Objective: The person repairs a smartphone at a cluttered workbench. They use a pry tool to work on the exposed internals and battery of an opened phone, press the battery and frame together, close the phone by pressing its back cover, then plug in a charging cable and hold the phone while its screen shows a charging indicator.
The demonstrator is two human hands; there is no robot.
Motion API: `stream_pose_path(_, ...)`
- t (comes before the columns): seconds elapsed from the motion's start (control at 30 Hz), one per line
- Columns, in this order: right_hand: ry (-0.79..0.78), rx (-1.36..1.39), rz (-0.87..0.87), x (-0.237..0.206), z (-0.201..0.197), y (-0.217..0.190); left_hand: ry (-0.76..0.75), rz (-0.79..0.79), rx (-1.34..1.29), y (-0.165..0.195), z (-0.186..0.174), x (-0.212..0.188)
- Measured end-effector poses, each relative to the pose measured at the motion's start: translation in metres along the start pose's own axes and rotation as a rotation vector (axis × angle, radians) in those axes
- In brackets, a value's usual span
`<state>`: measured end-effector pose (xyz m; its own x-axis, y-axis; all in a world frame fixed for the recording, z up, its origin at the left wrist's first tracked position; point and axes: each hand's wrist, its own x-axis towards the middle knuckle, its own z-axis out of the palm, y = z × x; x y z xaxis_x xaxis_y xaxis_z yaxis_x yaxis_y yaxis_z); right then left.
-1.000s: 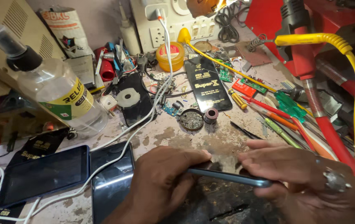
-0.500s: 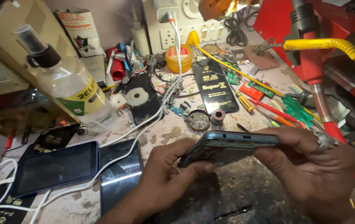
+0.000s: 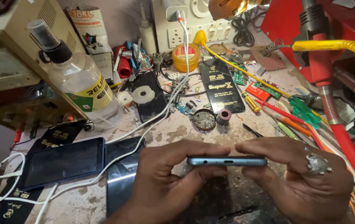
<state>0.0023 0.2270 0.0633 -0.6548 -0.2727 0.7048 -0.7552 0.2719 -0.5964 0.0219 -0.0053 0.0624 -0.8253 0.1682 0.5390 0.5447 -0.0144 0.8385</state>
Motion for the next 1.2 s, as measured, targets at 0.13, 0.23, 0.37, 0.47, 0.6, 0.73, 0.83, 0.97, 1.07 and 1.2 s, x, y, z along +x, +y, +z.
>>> stream_pose_path(0.13, 0.070, 0.078, 0.083, 0.001, 0.003, -0.004, 0.015, 0.041, 0.021, -0.001, 0.003, -0.004)
stream_pose_path(0.23, 0.064, 0.122, 0.030, -0.015, 0.000, 0.012, -0.013, -0.048, -0.067, -0.001, 0.003, -0.006)
stream_pose_path(0.37, 0.107, 0.197, 0.084, -0.041, -0.003, 0.030, -0.002, 0.082, -0.013, 0.000, 0.004, -0.006)
stream_pose_path(0.47, 0.124, 0.257, 0.102, -0.027, -0.001, 0.012, 0.000, 0.116, -0.009, 0.000, 0.006, -0.009)
stream_pose_path(0.6, -0.001, 0.173, 0.076, 0.025, -0.003, -0.026, -0.023, 0.139, 0.051, -0.001, 0.004, -0.011)
stream_pose_path(0.73, -0.407, 0.386, 0.127, 0.054, -0.012, -0.040, 0.004, 0.166, 0.053, -0.005, 0.005, -0.013)
stream_pose_path(0.83, -0.013, 0.138, 0.114, 0.020, 0.000, -0.033, 0.009, 0.167, 0.077, -0.005, 0.006, -0.014)
stream_pose_path(0.97, 0.050, 0.197, 0.024, -0.033, -0.003, 0.014, -0.022, 0.207, 0.096, -0.005, 0.004, -0.012)
stream_pose_path(1.07, 0.013, 0.064, -0.079, -0.049, -0.010, 0.034, -0.074, 0.229, 0.084, -0.005, 0.002, -0.009)
stream_pose_path(1.2, -0.081, 0.011, -0.152, -0.024, -0.007, 0.017, -0.064, 0.200, 0.069, 0.001, 0.004, -0.011)
